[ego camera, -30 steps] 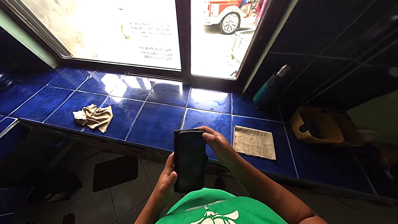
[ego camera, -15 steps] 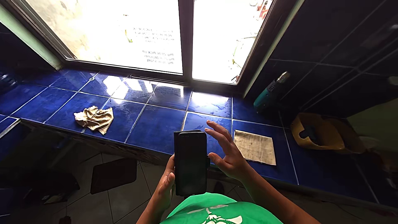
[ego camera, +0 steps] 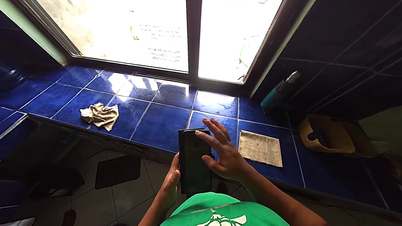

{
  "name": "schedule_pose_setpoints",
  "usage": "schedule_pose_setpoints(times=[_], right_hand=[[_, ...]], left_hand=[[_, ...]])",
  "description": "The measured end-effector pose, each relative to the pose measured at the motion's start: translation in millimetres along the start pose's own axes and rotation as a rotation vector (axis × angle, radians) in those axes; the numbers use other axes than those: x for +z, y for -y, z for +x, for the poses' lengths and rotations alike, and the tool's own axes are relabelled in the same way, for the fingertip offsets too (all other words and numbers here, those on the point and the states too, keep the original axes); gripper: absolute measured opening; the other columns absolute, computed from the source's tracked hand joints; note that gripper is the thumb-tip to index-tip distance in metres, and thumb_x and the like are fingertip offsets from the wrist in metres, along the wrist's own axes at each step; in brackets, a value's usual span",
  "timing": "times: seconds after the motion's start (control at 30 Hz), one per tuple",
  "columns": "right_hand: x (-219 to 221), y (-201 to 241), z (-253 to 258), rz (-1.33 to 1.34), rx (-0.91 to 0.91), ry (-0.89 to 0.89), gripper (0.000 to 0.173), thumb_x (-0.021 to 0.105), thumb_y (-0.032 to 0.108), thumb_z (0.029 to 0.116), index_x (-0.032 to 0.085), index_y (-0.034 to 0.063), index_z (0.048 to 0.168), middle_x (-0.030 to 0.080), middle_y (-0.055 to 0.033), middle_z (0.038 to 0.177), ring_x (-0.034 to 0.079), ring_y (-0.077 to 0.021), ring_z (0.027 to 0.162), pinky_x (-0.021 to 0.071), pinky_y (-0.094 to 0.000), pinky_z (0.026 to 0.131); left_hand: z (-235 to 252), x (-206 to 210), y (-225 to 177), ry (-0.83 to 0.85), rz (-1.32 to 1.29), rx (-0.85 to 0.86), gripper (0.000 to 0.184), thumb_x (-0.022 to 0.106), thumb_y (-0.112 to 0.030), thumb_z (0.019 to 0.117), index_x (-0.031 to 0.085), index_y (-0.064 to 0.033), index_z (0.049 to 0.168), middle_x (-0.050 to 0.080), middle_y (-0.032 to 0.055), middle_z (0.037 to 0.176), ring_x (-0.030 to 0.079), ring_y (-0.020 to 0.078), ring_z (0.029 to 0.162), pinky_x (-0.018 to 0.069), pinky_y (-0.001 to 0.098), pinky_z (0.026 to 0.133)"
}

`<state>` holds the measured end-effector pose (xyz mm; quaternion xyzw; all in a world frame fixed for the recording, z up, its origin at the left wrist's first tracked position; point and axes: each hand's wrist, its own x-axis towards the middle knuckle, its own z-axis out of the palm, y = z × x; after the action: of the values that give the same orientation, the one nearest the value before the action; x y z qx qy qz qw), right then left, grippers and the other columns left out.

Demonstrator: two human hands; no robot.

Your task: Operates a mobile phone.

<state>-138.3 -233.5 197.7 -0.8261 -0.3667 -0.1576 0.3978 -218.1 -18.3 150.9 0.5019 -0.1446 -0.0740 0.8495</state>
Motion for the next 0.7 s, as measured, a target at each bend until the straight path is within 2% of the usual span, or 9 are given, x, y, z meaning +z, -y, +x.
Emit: schedule_pose_setpoints(times=[0.07,0.17,0.33,0.43,0.5,0.6,0.7], right_hand=[[4.2,3.7,4.6,-0.044,-0.003,0.027,0.054,0.051,0.039,0.0991,0.05,0.0309,0.152,0.025,-0.0014,0.17,0.011,-0.0289,0.159,0.0144,-0.0698,0.121],[8.4,6.6,9.3,-0.08,0.011,0.06,0.053,0.049,0.04,0.0995,0.05,0.0331,0.152,0.022,0.0003,0.171,0.008,-0.0281,0.159,0.012,-0.0692,0.121],[11.7,7.4,11.4,-0.098,0.002,0.068,0.05,0.048,0.041,0.0999,0.054,0.0347,0.149,0.024,-0.0006,0.17,0.009,-0.0306,0.159,0.012,-0.0724,0.119],[10.0,5.6,6.3,-0.009,-0.045,0.041,0.039,0.051,0.037,0.0995,0.067,0.0288,0.134,0.033,-0.0028,0.166,0.014,-0.0305,0.158,0.0127,-0.0717,0.12],[9.9,5.0,-2.4,0.071,-0.082,0.007,0.036,0.053,0.034,0.1,0.067,0.0248,0.131,0.038,-0.0044,0.164,0.02,-0.0295,0.157,0.0166,-0.0675,0.122],[16.7,5.9,-21.1,0.092,-0.136,-0.033,0.036,0.052,0.038,0.1022,0.063,0.0246,0.133,0.048,-0.0063,0.157,0.033,-0.0289,0.152,0.0238,-0.0626,0.122],[24.4,9.0,-39.0,0.042,-0.164,0.011,0.036,0.048,0.043,0.1044,0.062,0.0271,0.133,0.049,-0.0017,0.156,0.033,-0.0246,0.152,0.0219,-0.0581,0.124]], left_hand=[[-1.3,1.1,-1.0,-0.01,0.005,-0.005,0.095,0.056,-0.066,0.0931,0.02,-0.0036,0.155,0.055,0.0056,0.144,0.056,0.0149,0.131,0.0485,0.0376,0.11],[-3.4,1.4,-0.3,-0.011,0.014,-0.002,0.096,0.056,-0.066,0.0931,0.019,-0.0031,0.155,0.054,0.0049,0.144,0.056,0.0134,0.13,0.0482,0.0365,0.11],[-6.7,1.9,-1.1,-0.012,0.027,0.004,0.094,0.056,-0.065,0.094,0.019,-0.004,0.155,0.054,0.0037,0.144,0.055,0.0123,0.131,0.0477,0.0359,0.11],[-7.4,2.3,-2.5,-0.075,0.023,-0.016,0.097,0.057,-0.068,0.0919,0.02,-0.0036,0.155,0.056,0.0052,0.143,0.057,0.0139,0.129,0.0497,0.037,0.108],[-7.2,1.5,-3.1,-0.107,0.018,-0.002,0.099,0.055,-0.071,0.0918,0.021,-0.0026,0.155,0.056,0.008,0.143,0.058,0.0165,0.129,0.0506,0.0387,0.107],[-3.1,3.4,-7.3,-0.183,-0.02,0.023,0.101,0.053,-0.072,0.0912,0.019,-0.0002,0.154,0.058,0.01,0.14,0.061,0.0187,0.126,0.0531,0.0406,0.104],[1.0,4.9,-10.8,-0.275,-0.069,0.016,0.109,0.057,-0.075,0.0874,0.015,-0.0001,0.155,0.058,0.0102,0.14,0.061,0.0192,0.126,0.0538,0.0413,0.104]])
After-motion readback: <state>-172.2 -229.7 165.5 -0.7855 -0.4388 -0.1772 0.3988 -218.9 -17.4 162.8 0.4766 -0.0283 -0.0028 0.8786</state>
